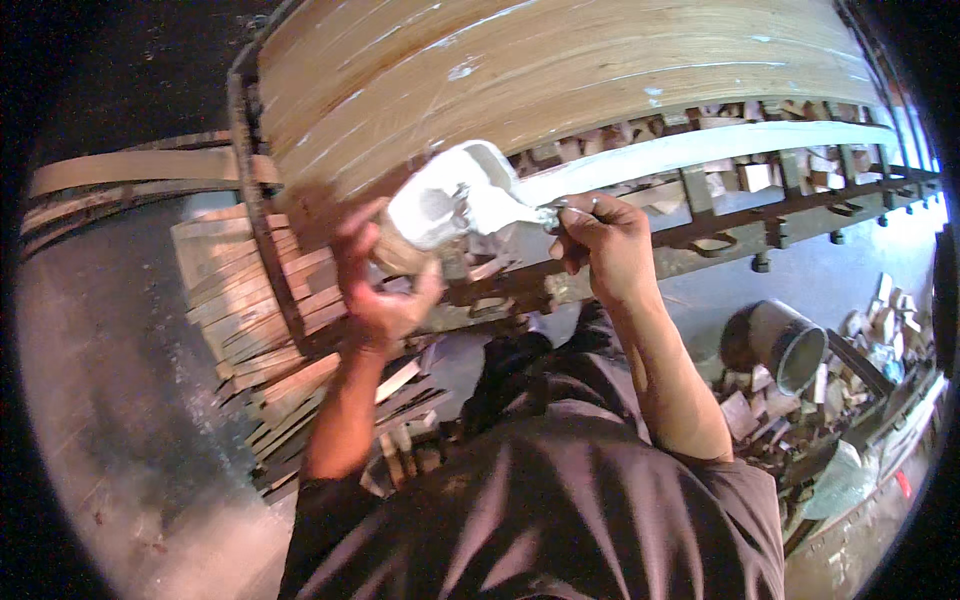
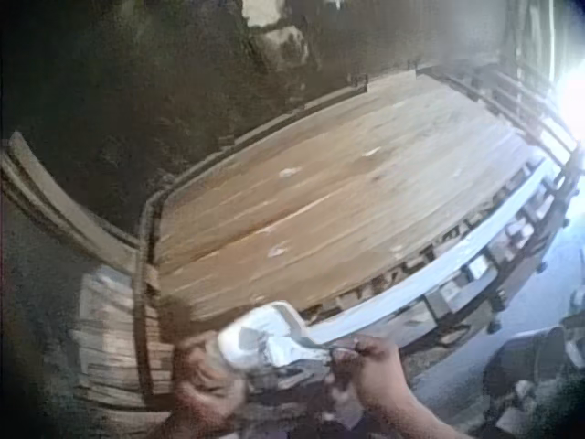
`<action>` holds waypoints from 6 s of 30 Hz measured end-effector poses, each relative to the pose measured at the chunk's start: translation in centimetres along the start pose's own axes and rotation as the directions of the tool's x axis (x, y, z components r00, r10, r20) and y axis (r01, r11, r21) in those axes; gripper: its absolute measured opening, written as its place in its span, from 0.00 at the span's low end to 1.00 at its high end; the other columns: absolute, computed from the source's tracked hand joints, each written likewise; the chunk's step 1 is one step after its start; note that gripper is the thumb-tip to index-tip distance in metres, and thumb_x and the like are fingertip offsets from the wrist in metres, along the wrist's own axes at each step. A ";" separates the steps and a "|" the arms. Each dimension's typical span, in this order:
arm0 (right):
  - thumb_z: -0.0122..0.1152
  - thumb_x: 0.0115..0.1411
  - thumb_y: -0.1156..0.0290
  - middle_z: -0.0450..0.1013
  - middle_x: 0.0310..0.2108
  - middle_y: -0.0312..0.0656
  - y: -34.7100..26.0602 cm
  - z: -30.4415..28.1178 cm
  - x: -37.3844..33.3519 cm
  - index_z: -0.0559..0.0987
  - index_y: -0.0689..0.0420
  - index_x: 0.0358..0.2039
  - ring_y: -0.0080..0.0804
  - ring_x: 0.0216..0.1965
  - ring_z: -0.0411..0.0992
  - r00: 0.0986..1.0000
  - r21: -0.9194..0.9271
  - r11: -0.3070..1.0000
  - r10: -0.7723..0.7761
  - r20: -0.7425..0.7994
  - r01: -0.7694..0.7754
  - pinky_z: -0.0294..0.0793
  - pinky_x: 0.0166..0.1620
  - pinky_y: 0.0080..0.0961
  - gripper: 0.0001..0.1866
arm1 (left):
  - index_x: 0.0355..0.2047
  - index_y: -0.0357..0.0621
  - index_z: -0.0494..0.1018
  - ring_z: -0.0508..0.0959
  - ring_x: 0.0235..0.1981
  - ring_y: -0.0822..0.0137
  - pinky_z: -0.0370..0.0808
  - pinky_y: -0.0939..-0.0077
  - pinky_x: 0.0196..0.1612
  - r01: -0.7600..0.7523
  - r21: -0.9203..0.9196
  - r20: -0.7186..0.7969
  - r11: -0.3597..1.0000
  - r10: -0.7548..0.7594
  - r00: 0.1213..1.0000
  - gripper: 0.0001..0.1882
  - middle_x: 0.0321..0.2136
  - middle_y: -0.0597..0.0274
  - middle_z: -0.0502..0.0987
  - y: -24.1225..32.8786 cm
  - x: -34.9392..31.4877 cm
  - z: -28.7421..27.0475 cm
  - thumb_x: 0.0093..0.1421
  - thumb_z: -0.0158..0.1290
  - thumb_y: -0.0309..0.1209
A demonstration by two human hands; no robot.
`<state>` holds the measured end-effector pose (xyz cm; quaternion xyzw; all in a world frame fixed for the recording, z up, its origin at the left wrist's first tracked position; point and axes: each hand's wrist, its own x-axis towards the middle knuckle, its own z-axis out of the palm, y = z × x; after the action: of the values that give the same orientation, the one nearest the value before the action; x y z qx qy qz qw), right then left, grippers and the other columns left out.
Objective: The person applies white glue to the edges of wooden planks using an applicator and fits them into a curved wooden frame. The person moves long wooden boards from a stack, applies glue to their sides, and presses them into position on the structure.
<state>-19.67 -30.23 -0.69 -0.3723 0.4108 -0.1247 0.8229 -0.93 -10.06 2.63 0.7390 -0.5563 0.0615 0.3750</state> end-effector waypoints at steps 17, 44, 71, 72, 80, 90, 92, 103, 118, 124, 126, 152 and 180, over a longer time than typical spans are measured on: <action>0.51 0.45 0.86 0.78 0.41 0.52 11.7 1.8 3.9 0.82 0.61 0.39 0.47 0.44 0.78 0.714 -0.810 0.273 -0.660 0.235 0.519 0.77 0.43 0.32 0.20 | 0.57 0.32 0.64 0.76 0.48 0.57 0.71 0.66 0.54 0.485 -0.261 -0.191 0.835 -0.537 0.822 0.36 0.50 0.49 0.74 -14.9 2.6 1.0 0.50 0.65 0.32; 0.62 0.58 0.69 0.82 0.32 0.46 -11.9 -29.1 8.7 0.84 0.59 0.40 0.34 0.35 0.81 0.582 -0.953 -0.079 -0.806 -0.112 -0.292 0.79 0.39 0.31 0.12 | 0.70 0.38 0.43 0.60 0.67 0.54 0.52 0.62 0.69 0.644 -0.431 -0.030 0.632 -0.723 0.690 0.44 0.65 0.45 0.61 -21.1 -0.1 -0.9 0.57 0.53 0.21; 0.57 0.54 0.74 0.77 0.32 0.44 20.9 22.6 3.8 0.79 0.58 0.38 0.38 0.34 0.77 0.693 -0.799 -0.159 -0.419 0.587 0.580 0.76 0.34 0.34 0.10 | 0.68 0.39 0.54 0.64 0.64 0.60 0.60 0.66 0.67 0.806 -0.314 -0.210 0.501 -0.865 0.456 0.36 0.62 0.51 0.66 -22.7 -25.9 -22.9 0.60 0.54 0.21; 0.53 0.59 0.76 0.78 0.33 0.41 20.2 20.4 4.4 0.80 0.59 0.38 0.29 0.31 0.74 0.903 -0.711 0.565 -0.337 0.265 0.420 0.74 0.33 0.28 0.09 | 0.68 0.39 0.54 0.65 0.64 0.60 0.60 0.66 0.66 0.797 -0.340 -0.228 0.499 -0.866 0.445 0.36 0.62 0.51 0.67 -23.1 -27.8 -23.8 0.61 0.55 0.23; 0.57 0.58 0.70 0.80 0.29 0.47 10.4 11.3 3.7 0.83 0.59 0.35 0.41 0.28 0.80 0.706 -0.931 -0.352 -0.683 0.184 -0.098 0.79 0.31 0.34 0.10 | 0.65 0.40 0.61 0.65 0.63 0.59 0.67 0.67 0.60 0.888 -0.265 -0.301 0.375 -0.907 0.293 0.31 0.61 0.52 0.66 -26.4 -40.0 -26.0 0.63 0.57 0.28; 0.59 0.51 0.74 0.78 0.39 0.50 29.1 36.3 2.4 0.78 0.61 0.43 0.45 0.41 0.76 0.757 -0.787 -0.067 -0.232 0.611 0.614 0.77 0.41 0.39 0.17 | 0.67 0.32 0.52 0.69 0.60 0.51 0.66 0.64 0.59 0.901 -0.161 -0.232 0.403 -0.902 0.363 0.38 0.60 0.40 0.66 -29.5 -40.5 -24.6 0.67 0.49 0.47; 0.59 0.55 0.73 0.78 0.35 0.46 25.5 31.4 3.9 0.80 0.59 0.40 0.39 0.35 0.76 0.953 -0.804 0.514 -0.111 0.282 0.298 0.76 0.38 0.38 0.11 | 0.66 0.31 0.54 0.69 0.60 0.49 0.65 0.60 0.60 0.923 -0.086 -0.197 0.376 -0.914 0.354 0.37 0.60 0.38 0.66 -29.9 -41.0 -24.5 0.67 0.48 0.47; 0.61 0.57 0.66 0.80 0.27 0.45 13.3 19.1 2.2 0.84 0.58 0.38 0.39 0.25 0.78 0.797 -0.964 -0.267 -0.580 0.170 0.012 0.79 0.32 0.37 0.12 | 0.64 0.38 0.61 0.73 0.51 0.40 0.71 0.51 0.52 0.916 0.179 -0.398 0.360 -0.824 0.402 0.35 0.52 0.39 0.71 -27.8 -39.6 -22.1 0.63 0.52 0.48; 0.60 0.58 0.75 0.77 0.32 0.44 32.8 44.5 1.6 0.79 0.61 0.39 0.38 0.28 0.76 0.558 -0.585 0.047 -0.370 0.743 0.810 0.75 0.31 0.35 0.08 | 0.63 0.37 0.60 0.75 0.48 0.41 0.75 0.51 0.45 0.908 0.246 -0.469 0.339 -0.778 0.417 0.34 0.48 0.41 0.73 -28.1 -40.3 -21.9 0.61 0.53 0.43; 0.62 0.60 0.77 0.78 0.34 0.48 33.0 38.6 3.7 0.78 0.69 0.45 0.35 0.28 0.77 1.000 -0.373 0.928 0.019 -0.002 -0.019 0.79 0.30 0.30 0.13 | 0.59 0.35 0.64 0.77 0.42 0.42 0.76 0.53 0.43 0.868 0.229 -0.553 0.441 -0.675 0.489 0.31 0.41 0.41 0.76 -28.3 -39.8 -22.0 0.62 0.53 0.42; 0.61 0.60 0.79 0.78 0.33 0.47 31.7 37.7 1.6 0.78 0.70 0.44 0.34 0.27 0.76 0.989 -0.449 0.884 0.089 -0.119 -0.133 0.78 0.28 0.31 0.12 | 0.59 0.34 0.65 0.77 0.41 0.43 0.76 0.53 0.42 0.867 0.256 -0.569 0.428 -0.658 0.493 0.30 0.40 0.41 0.76 -28.6 -40.1 -21.9 0.62 0.53 0.41; 0.62 0.61 0.65 0.74 0.20 0.39 11.2 9.8 1.7 0.79 0.61 0.29 0.25 0.14 0.68 0.810 -0.600 0.778 -0.467 -0.355 0.186 0.64 0.16 0.24 0.11 | 0.61 0.34 0.64 0.74 0.53 0.52 0.70 0.62 0.56 0.828 -0.213 -0.536 0.518 -0.771 0.344 0.28 0.52 0.43 0.74 -32.2 -45.2 -20.0 0.65 0.54 0.37; 0.46 0.67 0.50 0.77 0.34 0.59 2.8 18.1 23.2 0.63 0.55 0.63 0.61 0.37 0.76 0.870 -0.922 -0.041 -0.319 0.377 0.384 0.75 0.40 0.52 0.29 | 0.56 0.43 0.69 0.73 0.53 0.47 0.70 0.43 0.57 -0.404 -0.888 0.338 -0.220 -0.907 -0.249 0.25 0.52 0.52 0.73 -18.3 -18.5 7.9 0.63 0.49 0.43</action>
<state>8.66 -30.92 -9.19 -0.9207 0.2540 -0.0087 0.2961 5.47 1.24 -21.31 0.2240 0.4496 -0.0746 0.8615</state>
